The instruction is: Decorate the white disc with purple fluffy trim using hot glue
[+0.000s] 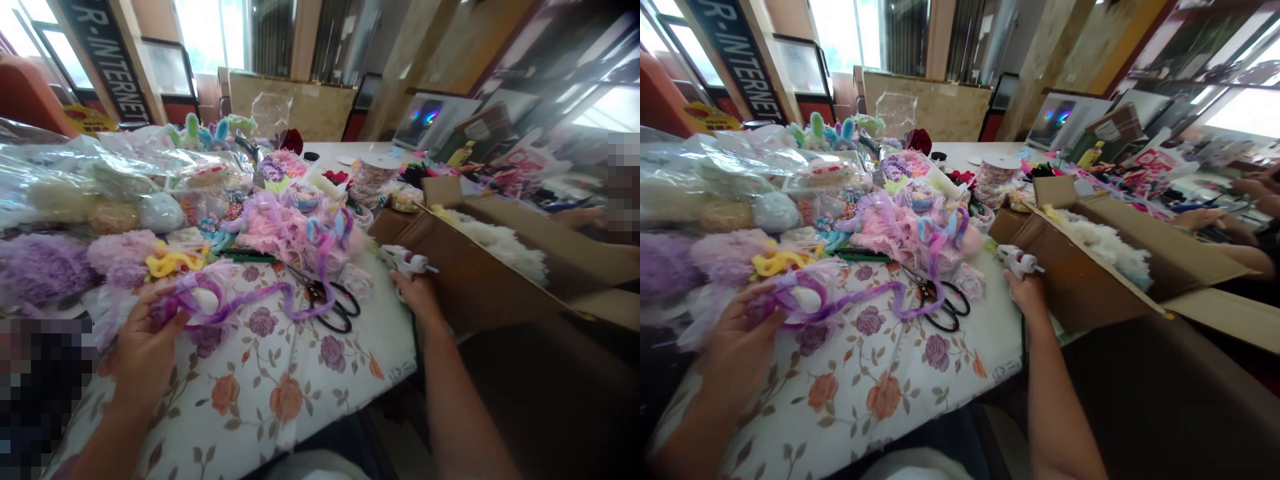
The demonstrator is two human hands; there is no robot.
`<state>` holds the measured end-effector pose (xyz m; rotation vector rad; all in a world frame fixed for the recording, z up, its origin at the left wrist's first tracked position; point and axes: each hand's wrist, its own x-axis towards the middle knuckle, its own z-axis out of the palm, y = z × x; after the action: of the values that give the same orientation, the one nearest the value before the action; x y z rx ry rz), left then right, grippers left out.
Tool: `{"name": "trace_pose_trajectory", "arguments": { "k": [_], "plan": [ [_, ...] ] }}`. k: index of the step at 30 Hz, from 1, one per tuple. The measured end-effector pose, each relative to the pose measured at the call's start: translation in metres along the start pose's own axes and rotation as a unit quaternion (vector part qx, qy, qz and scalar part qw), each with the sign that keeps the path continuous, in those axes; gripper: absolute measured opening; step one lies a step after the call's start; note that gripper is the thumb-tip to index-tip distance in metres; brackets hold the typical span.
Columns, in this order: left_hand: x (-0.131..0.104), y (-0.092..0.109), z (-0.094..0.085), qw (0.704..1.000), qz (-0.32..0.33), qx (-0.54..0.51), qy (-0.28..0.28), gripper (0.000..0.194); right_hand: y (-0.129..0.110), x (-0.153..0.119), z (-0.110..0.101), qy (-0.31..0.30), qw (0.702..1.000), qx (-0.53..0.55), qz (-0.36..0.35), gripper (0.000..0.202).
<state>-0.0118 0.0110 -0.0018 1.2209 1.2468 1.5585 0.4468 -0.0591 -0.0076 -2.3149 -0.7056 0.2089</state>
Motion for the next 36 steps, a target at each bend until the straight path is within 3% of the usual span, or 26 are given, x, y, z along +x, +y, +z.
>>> {"name": "trace_pose_trajectory", "arguments": {
  "k": [3, 6, 9, 10, 12, 13, 14, 16, 18, 21, 23, 25, 29, 32, 36],
  "plan": [
    [-0.001, 0.002, 0.002, 0.997, -0.058, -0.053, -0.004, 0.045, -0.016, 0.012, 0.008, -0.027, 0.999, -0.046, -0.008, 0.02],
    [-0.001, -0.001, 0.001, 0.999, -0.036, -0.016, -0.011, 0.041, -0.022, 0.005, 0.0, -0.045, 0.995, -0.087, -0.019, 0.023],
    [-0.002, -0.004, -0.002, 0.999, -0.009, 0.024, -0.025, 0.037, -0.021, -0.023, -0.017, -0.048, 0.989, -0.133, -0.041, 0.03],
    [-0.003, -0.004, -0.002, 0.998, 0.012, 0.05, -0.024, 0.035, -0.021, -0.035, -0.021, -0.021, 0.985, -0.162, -0.045, 0.034],
    [-0.004, -0.002, -0.003, 0.992, 0.048, 0.116, -0.032, 0.033, -0.027, -0.062, -0.022, 0.114, 0.966, -0.22, -0.08, 0.032],
    [-0.005, -0.002, -0.003, 0.989, 0.059, 0.131, -0.037, 0.033, -0.035, -0.078, -0.018, 0.155, 0.963, -0.181, -0.128, 0.03],
    [-0.006, -0.001, -0.003, 0.987, 0.067, 0.138, -0.041, 0.032, -0.045, -0.094, -0.011, 0.157, 0.961, -0.116, -0.198, 0.03],
    [-0.007, 0.001, -0.001, 0.985, 0.096, 0.133, -0.045, 0.029, -0.071, -0.13, 0.009, 0.064, 0.932, -0.001, -0.356, 0.028],
    [-0.009, 0.003, 0.0, 0.979, 0.141, 0.145, -0.038, 0.025, -0.101, -0.163, 0.031, -0.046, 0.866, 0.059, -0.494, 0.021],
    [-0.009, 0.004, 0.0, 0.959, 0.215, 0.179, -0.028, 0.026, -0.141, -0.198, 0.063, -0.121, 0.782, 0.108, -0.602, 0.019],
    [-0.009, 0.004, -0.001, 0.946, 0.253, 0.2, -0.025, 0.028, -0.158, -0.211, 0.081, -0.146, 0.758, 0.122, -0.624, 0.019],
    [-0.008, 0.003, -0.002, 0.936, 0.276, 0.216, -0.023, 0.029, -0.168, -0.219, 0.096, -0.161, 0.757, 0.124, -0.621, 0.021],
    [-0.009, 0.003, -0.002, 0.928, 0.289, 0.233, -0.03, 0.028, -0.169, -0.229, 0.115, -0.2, 0.792, 0.156, -0.555, 0.02],
    [-0.009, 0.002, -0.002, 0.929, 0.281, 0.24, -0.031, 0.025, -0.164, -0.231, 0.118, -0.256, 0.815, 0.208, -0.478, 0.023],
    [-0.009, 0.002, -0.001, 0.931, 0.271, 0.242, -0.036, 0.023, -0.16, -0.227, 0.108, -0.287, 0.803, 0.232, -0.469, 0.028]
  ]
}}
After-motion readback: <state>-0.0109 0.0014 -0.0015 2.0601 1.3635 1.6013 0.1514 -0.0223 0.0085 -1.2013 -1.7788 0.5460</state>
